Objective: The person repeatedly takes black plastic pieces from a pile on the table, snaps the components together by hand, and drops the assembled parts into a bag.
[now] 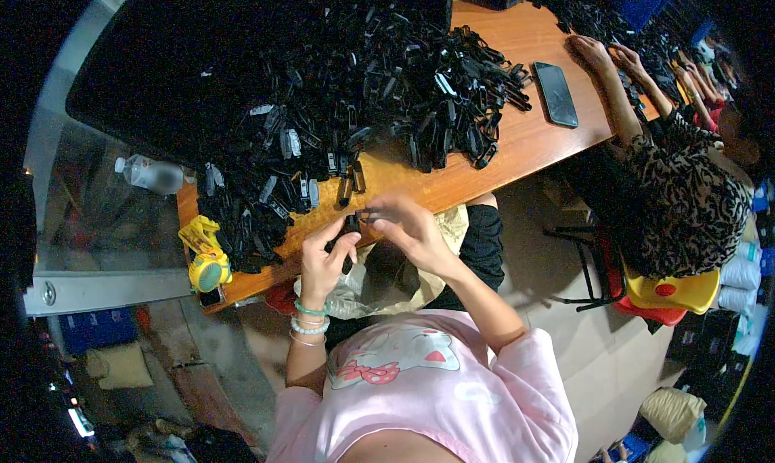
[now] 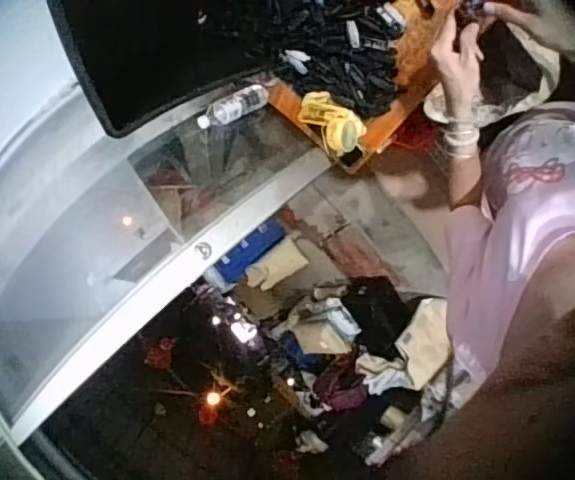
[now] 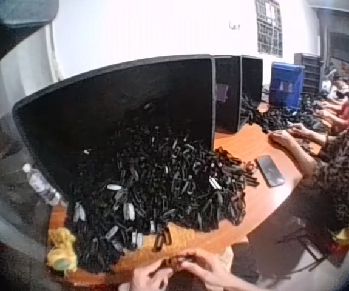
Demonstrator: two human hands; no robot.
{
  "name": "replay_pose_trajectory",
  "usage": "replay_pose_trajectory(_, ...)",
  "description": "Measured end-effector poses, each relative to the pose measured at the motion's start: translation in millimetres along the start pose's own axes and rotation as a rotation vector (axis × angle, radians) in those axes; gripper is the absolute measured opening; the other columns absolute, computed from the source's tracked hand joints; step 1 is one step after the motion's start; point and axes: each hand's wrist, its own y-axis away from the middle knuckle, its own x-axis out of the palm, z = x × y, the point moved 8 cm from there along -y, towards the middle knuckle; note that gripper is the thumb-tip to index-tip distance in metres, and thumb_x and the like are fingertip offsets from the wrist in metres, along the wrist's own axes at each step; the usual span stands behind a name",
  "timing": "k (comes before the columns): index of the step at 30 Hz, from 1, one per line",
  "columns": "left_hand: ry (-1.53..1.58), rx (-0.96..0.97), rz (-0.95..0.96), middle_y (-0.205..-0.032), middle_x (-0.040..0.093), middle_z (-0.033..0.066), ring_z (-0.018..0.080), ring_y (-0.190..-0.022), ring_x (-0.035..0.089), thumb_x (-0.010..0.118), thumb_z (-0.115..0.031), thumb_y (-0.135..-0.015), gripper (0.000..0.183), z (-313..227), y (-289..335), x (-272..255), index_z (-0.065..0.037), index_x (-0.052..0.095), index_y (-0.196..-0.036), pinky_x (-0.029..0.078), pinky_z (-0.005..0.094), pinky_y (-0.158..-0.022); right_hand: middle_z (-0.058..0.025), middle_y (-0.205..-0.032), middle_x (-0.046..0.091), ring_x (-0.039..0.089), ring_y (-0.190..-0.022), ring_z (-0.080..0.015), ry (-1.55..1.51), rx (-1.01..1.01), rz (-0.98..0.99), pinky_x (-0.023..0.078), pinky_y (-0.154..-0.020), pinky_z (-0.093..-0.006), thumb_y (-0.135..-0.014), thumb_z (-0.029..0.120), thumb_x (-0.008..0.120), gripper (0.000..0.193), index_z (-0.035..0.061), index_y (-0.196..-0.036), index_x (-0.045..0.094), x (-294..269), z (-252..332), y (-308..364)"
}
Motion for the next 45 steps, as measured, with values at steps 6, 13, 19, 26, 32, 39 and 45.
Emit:
replay_pose_trajectory(6,-0.165,0.168,0.009,-0.079,0.061,0.0116,0.0116,-0.050,0.051,0.062,-0.006,-0.084,0.026,-12,6,1,0.007,0.059,-0.106,0.041,0.0254,-0.047,-0.0194,-0.104,0.060,0.059,-0.097,-0.0311,0.499,-0.177,0.181,0.045,-0.084,-0.0361,-0.087,0.006,0.055,0.031,-0.0048,-0.117,0.051,14,25,7)
replay_pose_trajectory(13,-0.257,0.201,-0.029,-0.079,0.062,0.0164,0.0206,-0.053,0.057,0.063,-0.006,-0.082,0.024,-25,12,4,0.008,0.059,-0.101,0.044,0.0305,-0.049,-0.0217,-0.103,0.058,0.057,-0.096,-0.0374,0.544,-0.175,0.115,0.045,-0.083,-0.0377,-0.085,0.002,0.054,0.034,-0.0046,-0.118,0.050,15,25,21)
replay_pose_trajectory(19,-0.455,0.372,0.080,-0.080,0.061,0.0204,0.0365,-0.068,0.060,0.064,-0.005,-0.080,0.023,-55,14,9,0.009,0.059,-0.097,0.047,0.0380,-0.058,-0.0206,-0.089,0.056,0.056,-0.083,-0.0368,0.652,-0.381,0.172,0.046,-0.069,-0.0385,-0.080,-0.003,0.057,0.039,-0.0046,-0.118,0.048,21,41,27)
replay_pose_trajectory(26,-0.160,0.078,-0.145,-0.075,0.060,0.0080,0.0122,-0.059,0.057,0.059,-0.009,-0.087,0.021,-14,18,17,0.009,0.060,-0.097,0.044,0.0248,-0.050,-0.0197,-0.094,0.053,0.054,-0.078,-0.0349,0.839,-0.473,0.076,0.045,-0.067,-0.0382,-0.075,-0.005,0.060,0.046,-0.0029,-0.119,0.047,33,52,29)
replay_pose_trajectory(32,0.275,-0.041,-0.151,-0.090,0.058,0.0073,0.0105,-0.057,0.053,0.062,-0.011,-0.085,0.023,-4,18,14,0.007,0.063,-0.101,0.043,0.0222,-0.051,-0.0140,-0.099,0.055,0.056,-0.081,-0.0251,0.432,-0.107,-0.107,0.046,-0.072,-0.0314,-0.075,0.005,0.068,0.038,0.0016,-0.112,0.057,7,39,22)
replay_pose_trajectory(39,0.496,-0.044,-0.023,-0.090,0.058,0.0060,0.0097,-0.051,0.051,0.064,-0.012,-0.083,0.026,4,24,23,0.006,0.063,-0.101,0.040,0.0205,-0.049,-0.0096,-0.079,0.057,0.056,-0.073,-0.0204,0.334,-0.264,-0.121,0.043,-0.063,-0.0294,-0.074,0.009,0.070,0.020,-0.0015,-0.089,0.061,3,35,31)
replay_pose_trajectory(45,0.007,-0.040,0.004,-0.085,0.059,0.0104,0.0187,-0.058,0.057,0.066,-0.013,-0.080,0.024,55,31,14,0.005,0.063,-0.096,0.044,0.0263,-0.055,-0.0102,-0.081,0.057,0.055,-0.073,-0.0219,0.494,-0.069,0.009,0.044,-0.066,-0.0293,-0.077,0.008,0.068,0.017,-0.0014,-0.090,0.063,-4,-3,22)
